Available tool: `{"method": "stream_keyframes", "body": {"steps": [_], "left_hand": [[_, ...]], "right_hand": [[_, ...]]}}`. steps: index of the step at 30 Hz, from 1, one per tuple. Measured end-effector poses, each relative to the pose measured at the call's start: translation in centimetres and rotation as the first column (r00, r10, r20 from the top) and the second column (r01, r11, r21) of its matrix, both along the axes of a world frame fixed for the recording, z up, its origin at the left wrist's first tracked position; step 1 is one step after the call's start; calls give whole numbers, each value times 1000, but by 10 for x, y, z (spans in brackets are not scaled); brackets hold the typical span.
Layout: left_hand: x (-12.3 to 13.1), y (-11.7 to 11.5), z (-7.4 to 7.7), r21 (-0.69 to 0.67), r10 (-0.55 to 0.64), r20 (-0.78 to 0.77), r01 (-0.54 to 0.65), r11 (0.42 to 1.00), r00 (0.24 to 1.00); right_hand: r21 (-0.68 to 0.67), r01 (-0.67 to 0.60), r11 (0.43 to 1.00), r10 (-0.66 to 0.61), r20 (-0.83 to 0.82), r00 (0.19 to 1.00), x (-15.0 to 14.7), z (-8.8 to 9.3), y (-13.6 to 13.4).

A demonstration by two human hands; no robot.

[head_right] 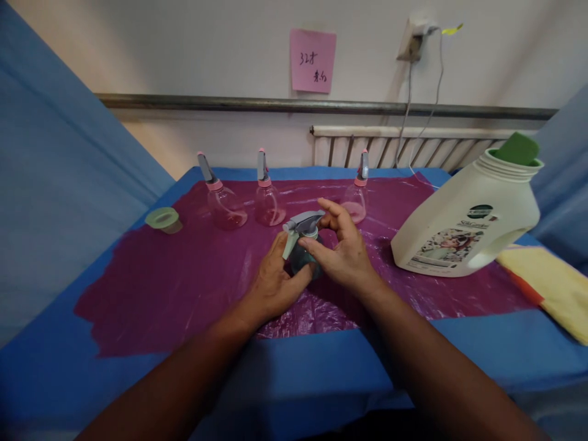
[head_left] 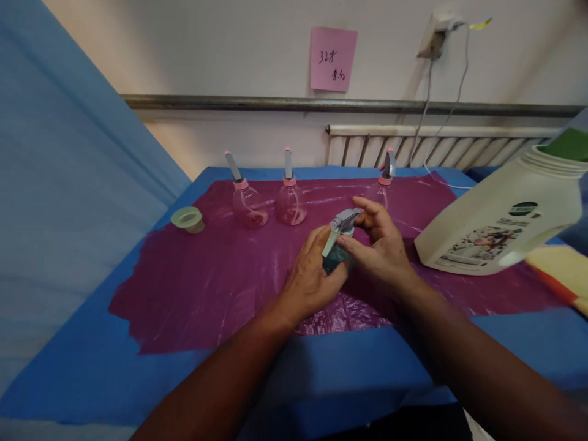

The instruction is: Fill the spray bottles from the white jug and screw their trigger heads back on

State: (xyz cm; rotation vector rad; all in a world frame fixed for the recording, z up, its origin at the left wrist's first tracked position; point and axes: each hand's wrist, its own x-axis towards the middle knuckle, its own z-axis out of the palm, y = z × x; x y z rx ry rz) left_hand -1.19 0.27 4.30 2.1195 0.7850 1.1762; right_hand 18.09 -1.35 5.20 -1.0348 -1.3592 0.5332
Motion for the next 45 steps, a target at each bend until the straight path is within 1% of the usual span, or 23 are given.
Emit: {"method": "stream_keyframes", "body": {"steps": [6, 12, 18, 24, 27, 30, 33, 35, 36, 40, 43, 45], "left_hand": [[-1, 1, -5, 32, -3, 3, 3, 999, 1000], [-1, 0, -4, -7, 19, -17, -19, 1000, 1000], [-1, -1, -3, -1, 31, -28, -31, 1000, 999], [-2, 2, -2, -14, -20, -6, 20, 1000, 1000], [-3, 4, -3, -18, -36, -42, 35, 999, 999], [-3, 3, -5, -46, -24, -96, 20, 999, 995], [-3, 2, -9, -97, 5, -136, -19, 995, 991], [-2, 1, -11, -132, 13, -173, -36, 991, 985], [-2, 0, -11, -148, 16, -193, -46, 988, 981], [0, -2, -11, -168, 15, -256, -60, 984, 966], [2, -4, -8, -155, 0, -266, -43, 987, 964], [3, -5, -6, -160, -12, -260, -31, 987, 966]], "right_hand": [[-44, -124, 991, 123, -13, 992, -2, 1, -8], [-47, -91, 995, 91, -7, 996, 0, 3, -7], [-35, -106, 994, 106, 20, 994, 5, 4, -5], [-34, -109, 993, 110, 21, 994, 9, 2, -5], [-42, -114, 993, 116, 33, 993, 9, 2, -5], [-32, -75, 997, 75, 14, 997, 9, 1, -3], [-5, 42, 999, -42, 35, 998, 10, 3, 1], [6, 93, 996, -94, 87, 992, 11, 6, 2], [7, 96, 995, -96, 112, 989, 12, 8, 2], [-1, 12, 1000, -12, 143, 990, 20, 19, -4], [-7, 7, 1000, -5, 194, 981, 27, 33, -10], [-34, 23, 999, -13, 248, 969, 30, 46, -12]]}}
